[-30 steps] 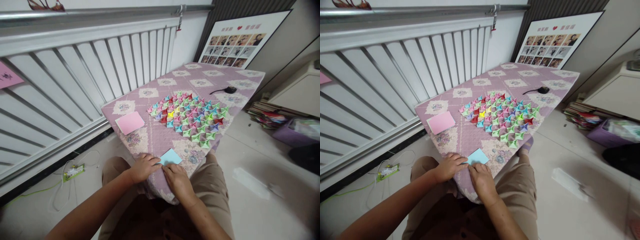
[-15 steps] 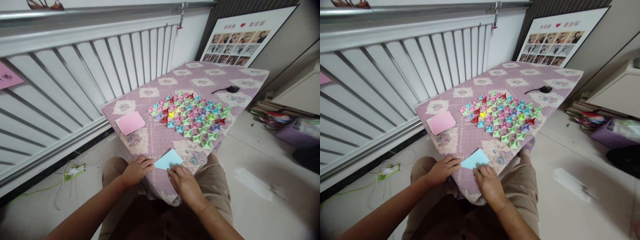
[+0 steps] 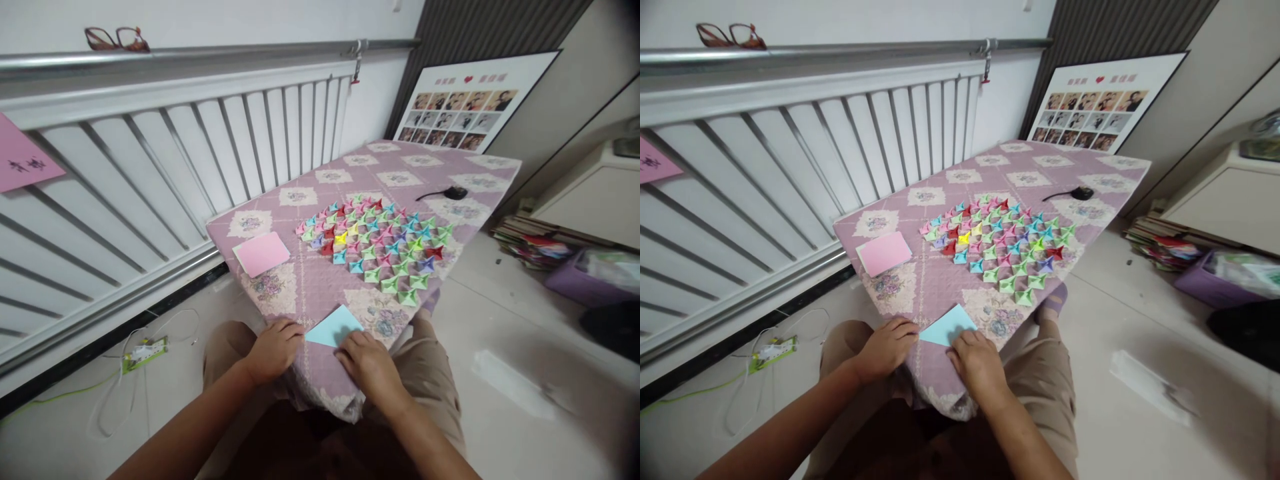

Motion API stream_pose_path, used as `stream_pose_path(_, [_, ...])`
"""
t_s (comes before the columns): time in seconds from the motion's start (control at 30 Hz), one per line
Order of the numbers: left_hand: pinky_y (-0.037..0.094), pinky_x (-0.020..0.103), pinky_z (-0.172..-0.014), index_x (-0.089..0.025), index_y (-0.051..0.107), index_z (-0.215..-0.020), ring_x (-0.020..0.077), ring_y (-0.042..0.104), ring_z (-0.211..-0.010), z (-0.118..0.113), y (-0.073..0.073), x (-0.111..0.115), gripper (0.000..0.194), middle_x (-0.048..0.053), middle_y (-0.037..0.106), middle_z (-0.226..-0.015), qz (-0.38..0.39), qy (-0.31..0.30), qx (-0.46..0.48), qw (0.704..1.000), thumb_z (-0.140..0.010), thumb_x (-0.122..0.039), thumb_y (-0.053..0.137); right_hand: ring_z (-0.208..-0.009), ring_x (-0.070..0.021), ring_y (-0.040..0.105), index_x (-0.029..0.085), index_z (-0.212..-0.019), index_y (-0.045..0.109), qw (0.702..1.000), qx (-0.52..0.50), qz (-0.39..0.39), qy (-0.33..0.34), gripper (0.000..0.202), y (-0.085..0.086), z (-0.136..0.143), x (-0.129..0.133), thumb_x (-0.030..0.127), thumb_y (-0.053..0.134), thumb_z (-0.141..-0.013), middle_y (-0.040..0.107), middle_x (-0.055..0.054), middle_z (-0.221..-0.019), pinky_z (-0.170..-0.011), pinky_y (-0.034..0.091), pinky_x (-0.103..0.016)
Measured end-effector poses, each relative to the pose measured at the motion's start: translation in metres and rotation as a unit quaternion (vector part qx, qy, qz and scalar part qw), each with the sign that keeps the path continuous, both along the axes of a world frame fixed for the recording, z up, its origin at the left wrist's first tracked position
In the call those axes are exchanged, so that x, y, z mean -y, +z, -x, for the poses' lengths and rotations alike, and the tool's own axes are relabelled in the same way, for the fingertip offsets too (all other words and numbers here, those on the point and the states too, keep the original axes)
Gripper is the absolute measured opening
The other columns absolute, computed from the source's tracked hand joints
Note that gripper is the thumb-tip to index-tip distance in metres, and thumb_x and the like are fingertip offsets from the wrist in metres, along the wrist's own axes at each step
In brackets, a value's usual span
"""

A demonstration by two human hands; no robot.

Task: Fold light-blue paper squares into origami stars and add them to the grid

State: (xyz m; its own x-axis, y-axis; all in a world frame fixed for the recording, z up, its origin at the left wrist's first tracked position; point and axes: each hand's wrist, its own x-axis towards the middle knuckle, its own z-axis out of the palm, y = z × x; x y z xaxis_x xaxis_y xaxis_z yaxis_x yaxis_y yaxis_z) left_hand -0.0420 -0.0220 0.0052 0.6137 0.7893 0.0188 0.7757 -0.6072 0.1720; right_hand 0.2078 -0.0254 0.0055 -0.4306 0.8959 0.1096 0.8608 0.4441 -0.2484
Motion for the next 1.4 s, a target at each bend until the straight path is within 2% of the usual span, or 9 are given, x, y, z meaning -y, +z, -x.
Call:
stream_pose_path(0.17, [0.041,0.037,-0.089,-0.019,0.064,-0.09,0.0231,0.047,-0.106,-0.022,0.013,-0.009,0.016,0.006,0.058,-0.111,0.0,0.031,-0.044,0.999,-0.09,-0.029,0.052,-0.08,-0.0158,0.054,0.021,-0.075,0.059,0.996,-0.048,0.07,-0.002,0.006,0.009,0.0,-0.016,0.023,0.06,-0.081,0.061,0.0,-0.081,-0.071,0.036,-0.026])
stream_pose_path(0.37, [0.043,0.034,-0.081,-0.017,0.059,-0.094,0.0213,0.049,-0.099,-0.042,0.014,-0.016,0.013,0.006,0.058,-0.103,-0.048,-0.036,-0.072,0.996,-0.092,-0.022,0.047,-0.08,-0.0156,0.053,0.021,-0.074,0.059,0.994,-0.059,0.086,0.007,0.007,0.006,-0.003,-0.019,0.023,0.057,-0.081,0.061,-0.001,-0.08,-0.071,0.035,-0.025])
stream_pose_path(0.6, [0.043,0.031,-0.068,-0.016,0.057,-0.093,0.0212,0.053,-0.089,-0.047,0.003,-0.016,0.01,0.007,0.058,-0.098,-0.067,-0.06,-0.11,0.99,-0.091,-0.02,0.048,-0.079,-0.0164,0.053,0.021,-0.073,0.057,0.995,-0.072,0.065,-0.013,0.007,0.002,-0.002,-0.015,0.024,0.059,-0.079,0.06,0.0,-0.08,-0.07,0.033,-0.026])
stream_pose_path(0.73, [0.043,0.032,-0.069,-0.016,0.057,-0.091,0.0207,0.053,-0.087,-0.048,0.0,-0.018,0.01,0.007,0.059,-0.095,-0.079,-0.056,-0.108,0.989,-0.091,-0.021,0.049,-0.08,-0.0172,0.054,0.021,-0.076,0.057,0.996,-0.074,0.048,-0.027,0.007,0.002,0.0,-0.012,0.027,0.062,-0.078,0.061,-0.001,-0.082,-0.07,0.032,-0.027])
stream_pose_path(0.87, [0.043,0.034,-0.073,-0.017,0.058,-0.09,0.0212,0.052,-0.088,-0.049,0.004,-0.018,0.009,0.005,0.059,-0.094,-0.103,-0.038,-0.081,0.991,-0.09,-0.023,0.051,-0.08,-0.0185,0.053,0.021,-0.078,0.058,0.996,-0.071,-0.013,-0.055,0.007,-0.006,0.004,-0.005,0.026,0.062,-0.08,0.061,-0.002,-0.082,-0.07,0.031,-0.029])
stream_pose_path(1.03, [0.042,0.034,-0.077,-0.019,0.058,-0.091,0.0199,0.05,-0.091,-0.051,0.018,-0.017,0.01,0.004,0.059,-0.098,-0.13,-0.026,-0.025,0.991,-0.092,-0.023,0.049,-0.079,-0.0199,0.052,0.022,-0.077,0.059,0.991,-0.058,-0.113,-0.044,0.009,-0.012,0.007,0.004,0.022,0.057,-0.086,0.061,-0.003,-0.08,-0.073,0.029,-0.032])
stream_pose_path(1.2, [0.043,0.033,-0.077,-0.02,0.06,-0.09,0.0188,0.051,-0.087,-0.053,0.043,-0.015,0.013,0.003,0.059,-0.092,-0.132,0.004,0.0,0.991,-0.092,-0.025,0.049,-0.073,-0.0191,0.05,0.022,-0.079,0.059,0.982,-0.079,-0.168,-0.031,0.014,-0.002,0.009,0.004,0.022,0.051,-0.089,0.058,-0.003,-0.077,-0.071,0.03,-0.032])
stream_pose_path(1.3, [0.045,0.032,-0.075,-0.021,0.061,-0.092,0.0182,0.052,-0.083,-0.051,0.064,-0.011,0.014,0.003,0.059,-0.089,-0.154,0.005,0.055,0.986,-0.092,-0.023,0.047,-0.072,-0.0181,0.049,0.02,-0.076,0.057,0.978,-0.147,-0.147,-0.019,0.019,0.01,0.011,0.001,0.022,0.046,-0.091,0.057,-0.003,-0.075,-0.069,0.032,-0.03])
stream_pose_path(1.4, [0.047,0.033,-0.081,-0.018,0.057,-0.109,0.0184,0.054,-0.091,-0.045,0.082,-0.005,0.022,0.007,0.06,-0.098,-0.232,0.016,0.192,0.953,-0.092,-0.018,0.044,-0.072,-0.0171,0.05,0.019,-0.074,0.055,0.96,-0.269,-0.069,-0.026,0.02,0.025,0.013,-0.001,0.024,0.044,-0.091,0.055,-0.003,-0.074,-0.068,0.035,-0.028])
